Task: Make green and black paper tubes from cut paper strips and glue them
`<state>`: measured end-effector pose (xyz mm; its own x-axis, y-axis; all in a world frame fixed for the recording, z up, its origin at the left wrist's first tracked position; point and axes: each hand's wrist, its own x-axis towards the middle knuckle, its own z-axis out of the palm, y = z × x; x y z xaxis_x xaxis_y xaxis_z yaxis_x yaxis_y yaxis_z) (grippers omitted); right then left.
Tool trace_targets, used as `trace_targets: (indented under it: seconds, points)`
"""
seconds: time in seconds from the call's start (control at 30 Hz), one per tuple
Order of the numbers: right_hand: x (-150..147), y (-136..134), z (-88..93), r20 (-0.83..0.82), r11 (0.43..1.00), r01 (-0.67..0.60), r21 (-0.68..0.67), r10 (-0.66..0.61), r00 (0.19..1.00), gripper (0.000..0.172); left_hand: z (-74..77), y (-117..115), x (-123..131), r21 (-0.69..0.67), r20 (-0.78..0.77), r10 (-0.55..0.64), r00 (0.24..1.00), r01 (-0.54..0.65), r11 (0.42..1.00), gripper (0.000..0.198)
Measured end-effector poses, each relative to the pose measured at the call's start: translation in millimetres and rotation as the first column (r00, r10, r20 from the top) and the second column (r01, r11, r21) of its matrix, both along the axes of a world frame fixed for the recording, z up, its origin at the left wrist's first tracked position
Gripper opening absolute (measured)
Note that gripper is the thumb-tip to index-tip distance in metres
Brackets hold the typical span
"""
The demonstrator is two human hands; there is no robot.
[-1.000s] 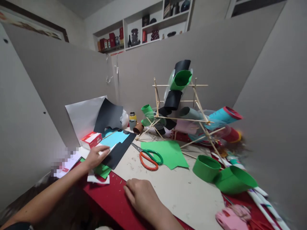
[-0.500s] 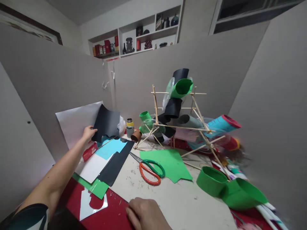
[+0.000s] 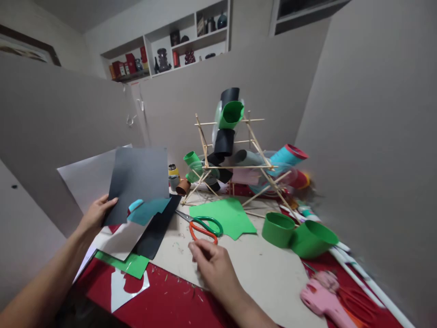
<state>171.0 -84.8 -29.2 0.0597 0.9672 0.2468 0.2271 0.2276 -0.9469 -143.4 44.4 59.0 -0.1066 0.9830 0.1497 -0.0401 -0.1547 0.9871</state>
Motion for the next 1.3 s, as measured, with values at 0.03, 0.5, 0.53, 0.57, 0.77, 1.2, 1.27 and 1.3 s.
trace_targets:
  seconds: [0.03, 0.5, 0.53, 0.57, 0.77, 1.2, 1.27, 1.3]
  points:
    - [4.0, 1.8, 4.9, -0.115, 0.998, 0.056, -0.02, -0.058, 0.992, 0.043, -1.9, -13.2, 4.3, -0.056, 0.016, -0.087, 0.996, 0.087, 0.995, 0.051]
    - [50.4, 10.4, 26.8, -0.612, 0.987, 0.035, -0.154, -0.123, 0.781, 0.035, -32.6, -51.7, 88.5, -0.294, 0.124, -0.608, 0.784, 0.614, 0.732, 0.045]
    - [51.1, 8.6, 25.4, -0.601, 0.984, -0.006, -0.178, -0.104, 0.793, 0.035, -30.7, -44.7, 92.5, -0.272, 0.134, -0.617, 0.776, 0.627, 0.73, 0.044]
    - [51.6, 6.8, 24.4, -0.588, 0.979, -0.045, -0.2, -0.083, 0.804, 0.035, -29.5, -37.6, 96.2, -0.254, 0.135, -0.631, 0.764, 0.642, 0.723, 0.042]
    - [59.9, 1.6, 19.5, -0.517, 0.948, -0.137, -0.286, -0.033, 0.855, 0.036, -42.8, -6.8, 120.2, -0.347, 0.105, -0.705, 0.701, 0.69, 0.635, 0.036]
    - [84.9, 4.6, -12.0, -0.509, 0.905, -0.105, -0.412, -0.133, 0.85, 0.037, -72.9, -1.0, 144.0, -0.377, 0.133, -0.8, 0.585, 0.776, 0.505, 0.031]
    - [86.4, 4.5, -13.9, -0.524, 0.899, -0.121, -0.421, -0.132, 0.841, 0.037, -74.5, -1.6, 143.5, -0.366, 0.106, -0.813, 0.573, 0.782, 0.504, 0.033]
    - [87.0, 4.5, -14.6, -0.532, 0.898, -0.126, -0.422, -0.133, 0.836, 0.036, -75.2, -1.6, 143.4, -0.358, 0.088, -0.814, 0.574, 0.781, 0.512, 0.034]
